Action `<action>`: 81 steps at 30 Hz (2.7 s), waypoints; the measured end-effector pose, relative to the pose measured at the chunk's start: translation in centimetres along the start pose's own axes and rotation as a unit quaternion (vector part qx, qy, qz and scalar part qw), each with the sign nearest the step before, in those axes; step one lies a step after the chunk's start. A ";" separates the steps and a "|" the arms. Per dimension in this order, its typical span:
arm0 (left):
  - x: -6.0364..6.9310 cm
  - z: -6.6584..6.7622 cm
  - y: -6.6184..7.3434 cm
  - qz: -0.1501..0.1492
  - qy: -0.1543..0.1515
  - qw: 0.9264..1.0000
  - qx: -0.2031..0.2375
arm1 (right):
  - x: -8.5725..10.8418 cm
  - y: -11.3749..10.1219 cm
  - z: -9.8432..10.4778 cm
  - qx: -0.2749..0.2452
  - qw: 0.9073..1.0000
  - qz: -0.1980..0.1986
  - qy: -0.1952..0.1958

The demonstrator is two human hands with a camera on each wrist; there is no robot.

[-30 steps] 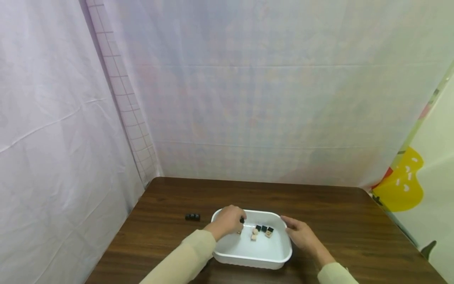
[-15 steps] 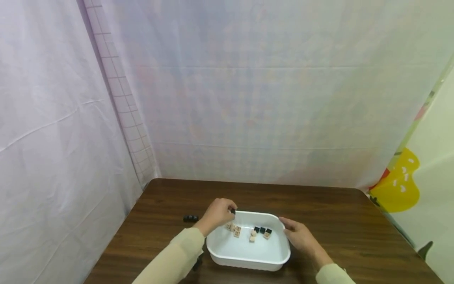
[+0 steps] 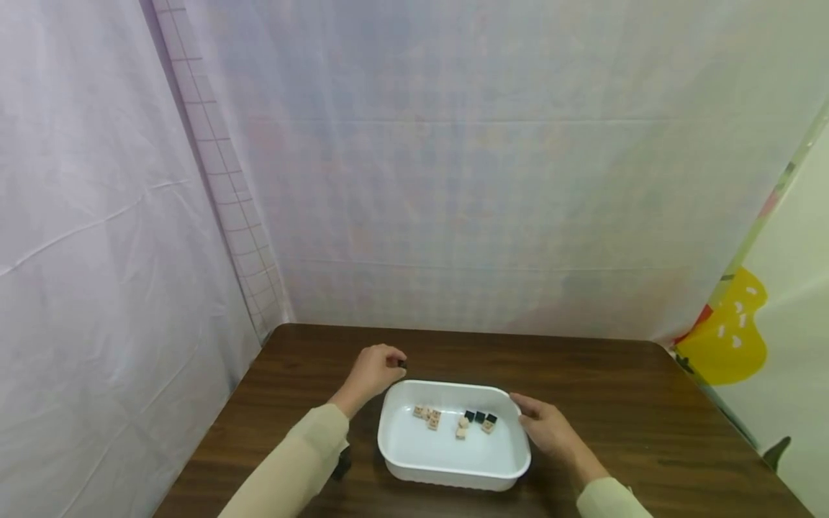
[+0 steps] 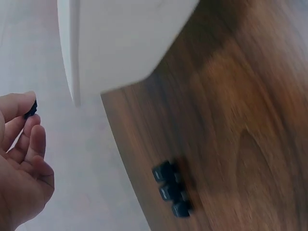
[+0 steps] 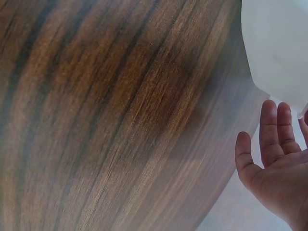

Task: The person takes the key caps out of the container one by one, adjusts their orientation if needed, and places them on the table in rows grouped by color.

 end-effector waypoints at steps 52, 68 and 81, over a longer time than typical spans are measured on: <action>5.3 4.7 -15.3 0.157 -0.024 0.987 -0.035 | 0.6 -0.6 0.6 -0.008 0.999 0.037 0.018; 5.3 4.3 -15.5 0.152 -0.023 0.988 -0.032 | 0.5 -0.5 0.5 -0.005 1.000 0.026 0.016; 4.2 5.0 -13.4 0.135 0.000 0.991 -0.028 | 0.2 0.1 0.2 -0.005 1.000 0.007 0.010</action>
Point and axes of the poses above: each hand's wrist, its own x-axis away from the middle knuckle, its own z-axis out of the back of the hand, y = z × x, the point moved 10 cm from there along -x, towards the middle knuckle, and after that the axes turned 8 degrees about y, right-handed, at the moved point
